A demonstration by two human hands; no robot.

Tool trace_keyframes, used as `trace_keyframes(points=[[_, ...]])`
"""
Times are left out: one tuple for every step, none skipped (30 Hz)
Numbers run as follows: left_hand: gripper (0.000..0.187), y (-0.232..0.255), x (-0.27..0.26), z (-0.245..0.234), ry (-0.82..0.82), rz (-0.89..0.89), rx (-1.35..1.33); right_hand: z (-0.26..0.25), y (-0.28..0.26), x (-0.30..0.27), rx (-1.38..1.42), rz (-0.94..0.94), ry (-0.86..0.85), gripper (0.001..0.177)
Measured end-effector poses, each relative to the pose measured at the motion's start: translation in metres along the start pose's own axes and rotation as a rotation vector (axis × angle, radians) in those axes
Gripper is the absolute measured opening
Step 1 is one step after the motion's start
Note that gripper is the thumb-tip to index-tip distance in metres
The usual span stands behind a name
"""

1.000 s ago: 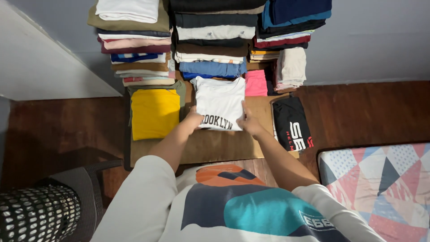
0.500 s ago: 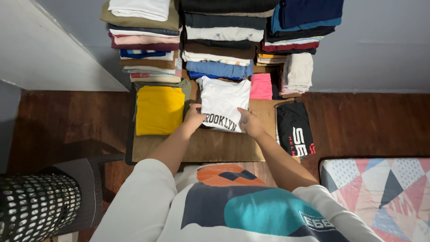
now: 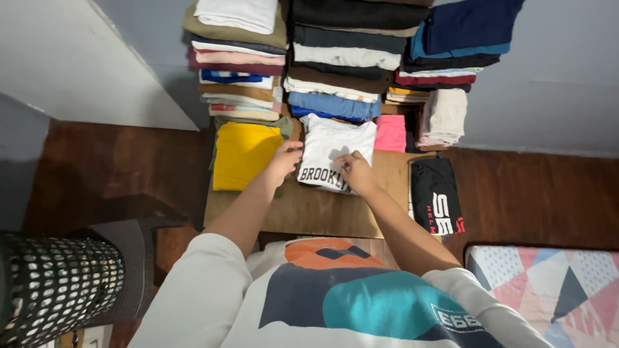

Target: Organizing and stacking several piles of folded t-shirts on a wooden table.

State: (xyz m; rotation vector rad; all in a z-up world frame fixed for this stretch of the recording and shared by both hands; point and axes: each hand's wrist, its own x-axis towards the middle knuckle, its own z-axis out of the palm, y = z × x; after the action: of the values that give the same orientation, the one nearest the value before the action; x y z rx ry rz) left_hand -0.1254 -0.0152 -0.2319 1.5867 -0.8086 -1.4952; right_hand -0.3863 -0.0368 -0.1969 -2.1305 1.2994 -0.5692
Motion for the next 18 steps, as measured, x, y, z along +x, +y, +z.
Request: trace_keyframes(points=[[0.037, 0.007, -0.005, -0.004, -0.007, -0.008, -0.021, 0.0, -0.009, 0.004, 0.031, -0.029, -0.007, 0.027], [0.037, 0.01, -0.007, -0.009, -0.002, -0.006, -0.024, 0.002, -0.019, 0.006, 0.031, -0.034, -0.01, 0.027], [0.036, 0.015, -0.008, -0.014, -0.008, -0.004, -0.044, 0.002, -0.028, 0.01, 0.057, -0.048, -0.012, 0.026], [0.035, 0.02, -0.008, -0.02, -0.013, -0.002, -0.065, 0.003, -0.038, 0.014, 0.083, -0.062, -0.013, 0.026], [0.035, 0.021, -0.008, -0.026, -0.008, 0.002, -0.068, 0.003, -0.048, 0.018, 0.082, -0.069, -0.015, 0.026], [0.035, 0.022, -0.007, -0.032, 0.0, 0.025, -0.073, 0.004, -0.058, 0.022, 0.083, -0.065, -0.025, 0.024], [0.035, 0.022, -0.007, -0.039, 0.01, 0.048, -0.079, 0.006, -0.069, 0.026, 0.085, -0.062, -0.036, 0.023], [0.035, 0.022, -0.005, -0.046, 0.016, 0.05, -0.081, 0.007, -0.078, 0.03, 0.085, -0.068, -0.039, 0.023], [0.034, 0.024, -0.002, -0.054, -0.001, 0.096, -0.128, 0.008, -0.087, 0.036, 0.086, -0.081, -0.038, 0.022], [0.033, 0.025, 0.001, -0.062, -0.019, 0.143, -0.175, 0.01, -0.097, 0.041, 0.088, -0.094, -0.037, 0.022], [0.033, 0.037, -0.008, -0.066, -0.016, 0.146, -0.175, 0.01, -0.106, 0.045, 0.088, -0.099, -0.037, 0.022], [0.031, 0.049, -0.017, -0.071, 0.008, 0.132, -0.172, 0.011, -0.115, 0.05, 0.099, -0.116, -0.035, 0.021], [0.029, 0.062, -0.025, -0.075, 0.032, 0.121, -0.169, 0.011, -0.125, 0.056, 0.111, -0.135, -0.03, 0.021], [0.029, 0.068, -0.026, -0.082, 0.035, 0.128, -0.168, 0.014, -0.127, 0.063, 0.11, -0.142, -0.028, 0.021], [0.028, 0.075, -0.028, -0.089, 0.033, 0.148, -0.186, 0.017, -0.13, 0.071, 0.121, -0.205, 0.001, 0.02], [0.028, 0.082, -0.029, -0.096, 0.031, 0.169, -0.205, 0.02, -0.134, 0.079, 0.132, -0.268, 0.029, 0.019], [0.028, 0.091, -0.027, -0.102, 0.034, 0.179, -0.203, 0.018, -0.145, 0.089, 0.131, -0.277, 0.034, 0.019], [0.029, 0.1, -0.025, -0.109, 0.022, 0.187, -0.239, 0.015, -0.157, 0.098, 0.131, -0.238, 0.031, 0.021]])
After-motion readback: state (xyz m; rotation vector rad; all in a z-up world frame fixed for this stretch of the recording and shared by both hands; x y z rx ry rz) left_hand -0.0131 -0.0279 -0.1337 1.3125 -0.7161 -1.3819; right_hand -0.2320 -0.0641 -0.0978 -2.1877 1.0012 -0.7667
